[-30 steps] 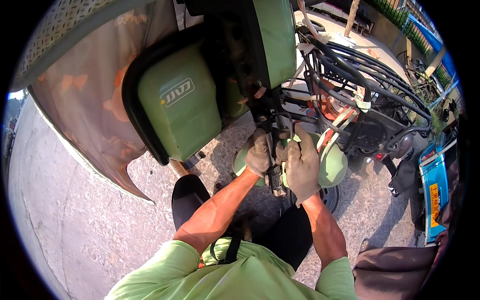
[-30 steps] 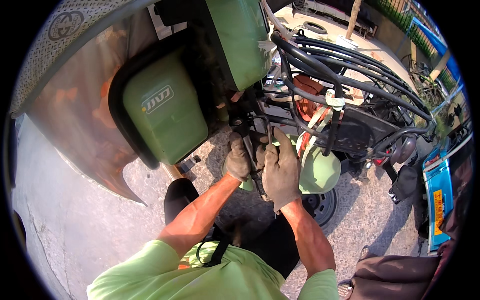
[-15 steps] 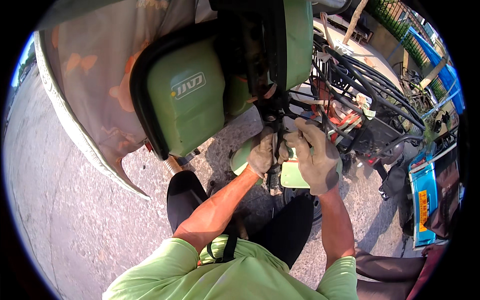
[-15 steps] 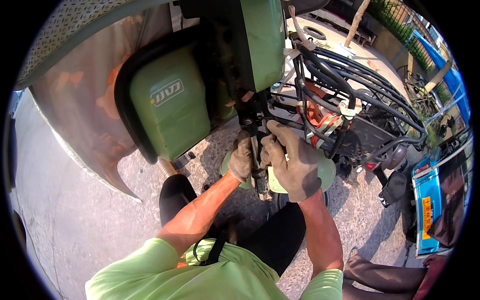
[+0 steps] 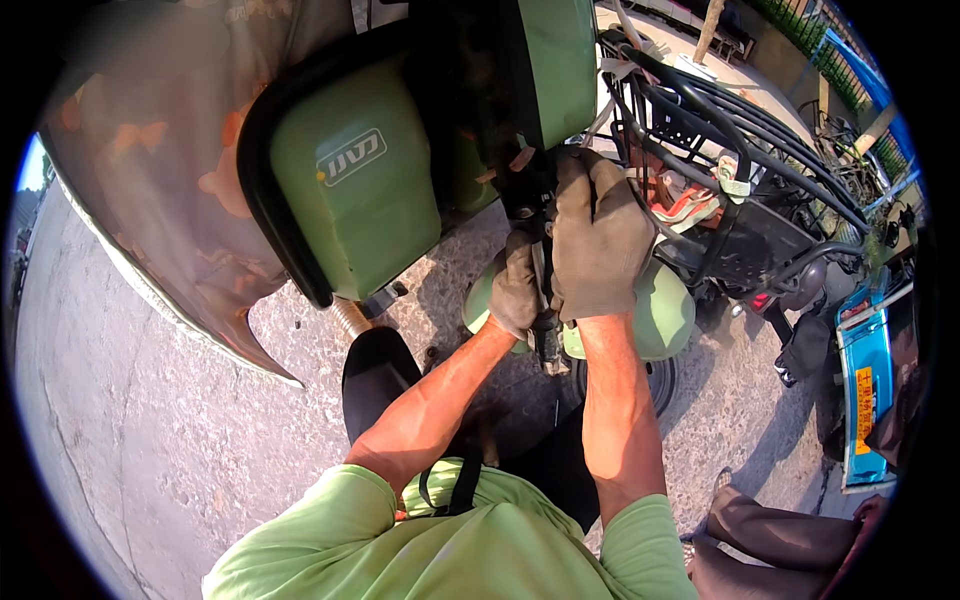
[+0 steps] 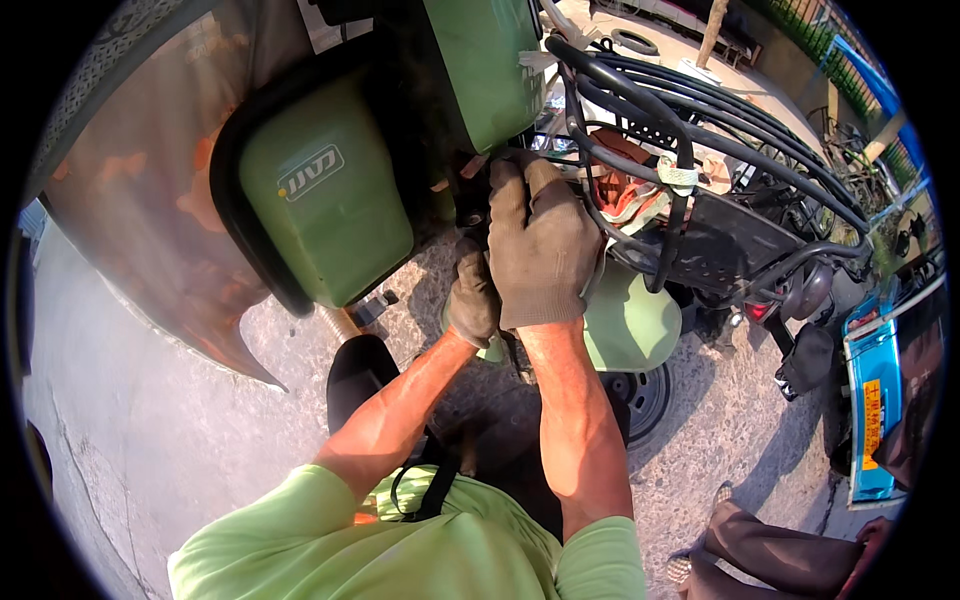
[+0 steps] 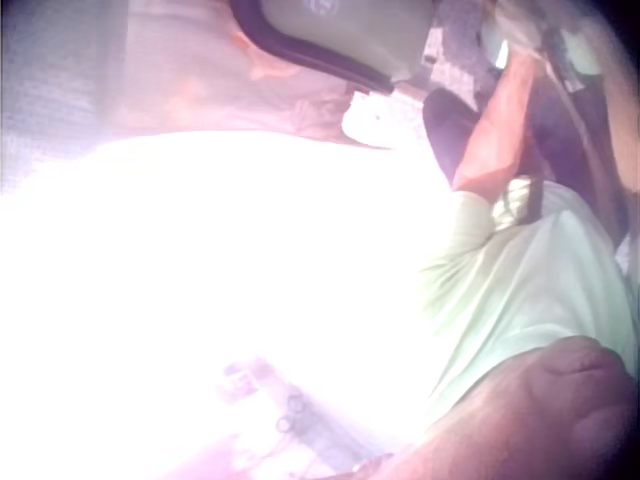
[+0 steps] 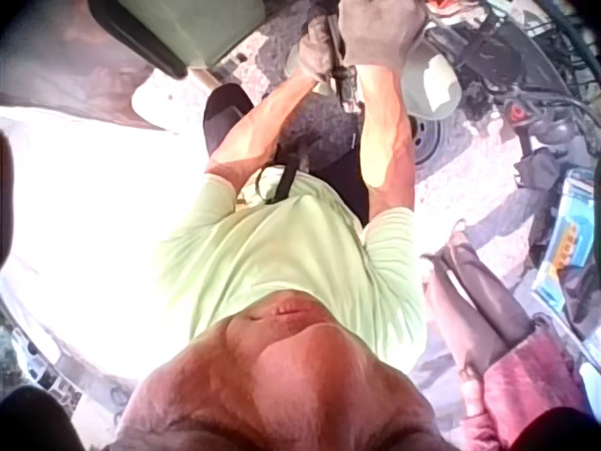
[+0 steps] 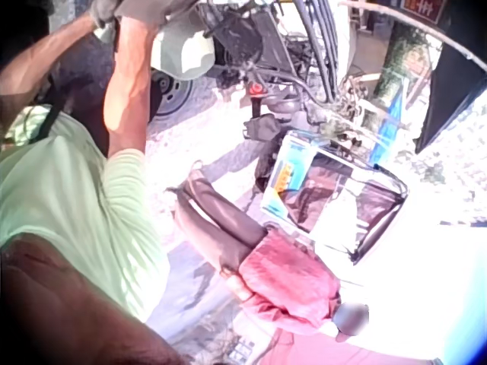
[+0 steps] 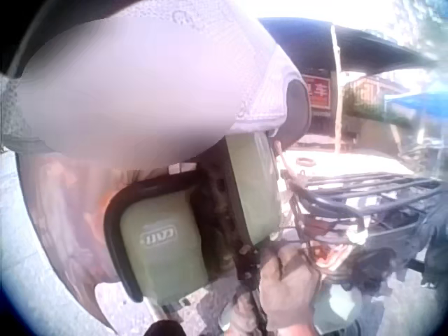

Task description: The person kneels beside a green scooter and uses a wrench to tighten or adjust a bolt on the front fork assembly. They repeatedly reposition the tool and apply force to the fastener throughout the clip.

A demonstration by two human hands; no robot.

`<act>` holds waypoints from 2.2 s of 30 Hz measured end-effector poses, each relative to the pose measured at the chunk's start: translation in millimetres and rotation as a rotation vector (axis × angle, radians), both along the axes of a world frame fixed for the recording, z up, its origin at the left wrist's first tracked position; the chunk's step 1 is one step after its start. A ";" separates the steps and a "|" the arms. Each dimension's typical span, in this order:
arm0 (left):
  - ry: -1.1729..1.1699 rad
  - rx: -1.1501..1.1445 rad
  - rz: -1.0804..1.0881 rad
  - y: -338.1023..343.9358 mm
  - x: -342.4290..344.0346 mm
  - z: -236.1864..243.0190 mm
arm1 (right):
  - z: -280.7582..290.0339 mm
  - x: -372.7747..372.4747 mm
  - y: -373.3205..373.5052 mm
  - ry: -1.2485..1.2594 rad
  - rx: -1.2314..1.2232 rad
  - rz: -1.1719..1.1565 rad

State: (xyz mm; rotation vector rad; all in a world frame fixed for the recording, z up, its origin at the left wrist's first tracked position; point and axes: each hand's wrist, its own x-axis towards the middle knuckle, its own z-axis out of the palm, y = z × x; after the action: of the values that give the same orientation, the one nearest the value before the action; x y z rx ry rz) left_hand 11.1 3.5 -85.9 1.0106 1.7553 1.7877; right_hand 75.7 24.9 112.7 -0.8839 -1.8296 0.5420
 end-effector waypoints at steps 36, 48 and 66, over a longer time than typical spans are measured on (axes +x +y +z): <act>-0.124 0.059 -0.032 -12.5 7.8 33.8 | 1.5 11.6 -7.5 0.490 -0.673 0.439; -0.243 0.172 0.006 -1.6 0.0 22.7 | -46.8 7.6 15.4 -0.135 0.019 -0.079; -0.190 0.110 -0.080 6.0 -4.7 -7.6 | -60.3 50.8 21.4 0.518 -0.863 0.620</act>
State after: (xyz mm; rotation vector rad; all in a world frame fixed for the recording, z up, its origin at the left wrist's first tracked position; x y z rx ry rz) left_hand 6.4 9.5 -93.6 0.9064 1.4969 1.8805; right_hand 126.4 46.3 52.4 -0.5852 -1.3303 1.8542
